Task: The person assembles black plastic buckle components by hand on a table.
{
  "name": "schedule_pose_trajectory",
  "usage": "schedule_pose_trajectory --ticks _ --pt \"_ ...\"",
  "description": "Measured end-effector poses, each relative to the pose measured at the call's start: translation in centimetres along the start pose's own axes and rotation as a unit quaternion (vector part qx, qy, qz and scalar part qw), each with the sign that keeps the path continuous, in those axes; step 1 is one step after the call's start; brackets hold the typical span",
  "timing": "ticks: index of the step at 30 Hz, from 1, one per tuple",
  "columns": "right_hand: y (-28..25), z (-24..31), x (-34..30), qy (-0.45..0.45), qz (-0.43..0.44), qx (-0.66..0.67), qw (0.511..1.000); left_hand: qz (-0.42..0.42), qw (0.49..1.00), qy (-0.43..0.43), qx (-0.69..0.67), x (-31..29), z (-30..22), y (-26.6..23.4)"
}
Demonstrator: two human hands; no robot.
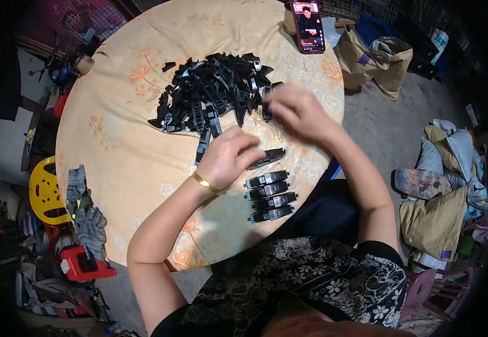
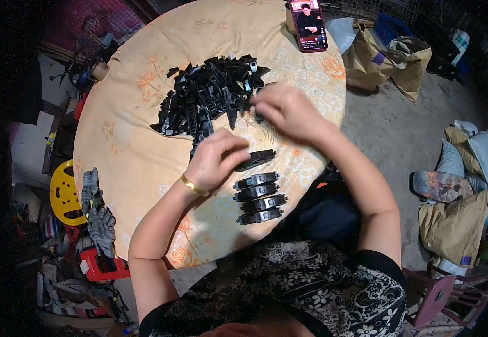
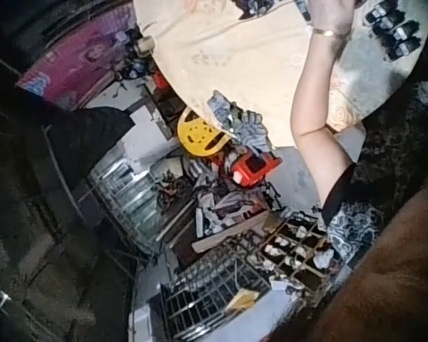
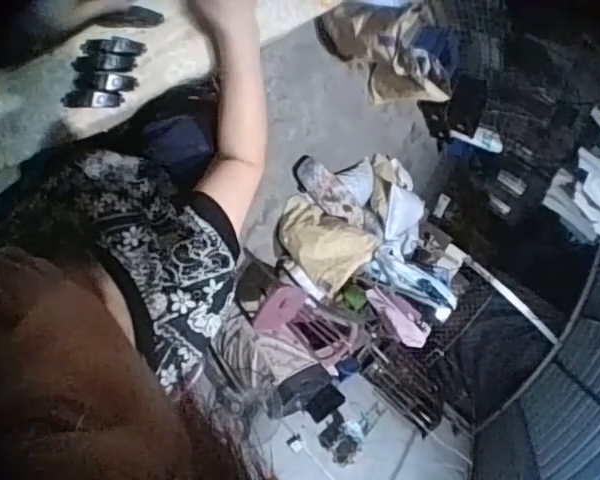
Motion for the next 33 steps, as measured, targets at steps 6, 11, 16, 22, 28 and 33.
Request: schedule_pose_trajectory --ticks 6,11,16,22,28,33 --pt "1.1 -5.2 1.0 0.012 0.007 -0.122 0.992 -0.097 0.963 0.052 0.245 2.7 1.0 0.4" --pt "0.2 -3.5 0.4 0.084 0.052 -0.146 0.984 -0.130 0.969 0.024 0.209 2.7 3.2 -0.1" --pt "-1.4 -2.0 -1.7 0.207 0.106 0.063 0.970 -0.070 0.982 -0.174 -0.026 1.1 0.8 -1.8" --pt "-1.8 -0.9 -1.9 0.092 0.181 -0.007 0.979 -0.020 0.968 -0.172 -0.182 -1.1 2.5 -0.8" --pt "-2.0 0.3 -2.0 0.074 0.112 -0.091 0.987 -0.079 0.997 0.013 0.023 -0.5 0.5 -0.4" --pt "-1.0 3.3 -1.7 -0.013 0.136 -0.045 0.990 -0.075 0.994 0.045 0.069 -0.6 1.1 0.2"
Point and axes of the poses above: each hand's wrist, its own x-axis towards the middle knuckle, its own y-axis out of the palm, z = x × y, the point moved 3 cm from there along x, towards the middle knuckle, and after that the axes turned 6 degrees about -x, right-handed, at the moved point
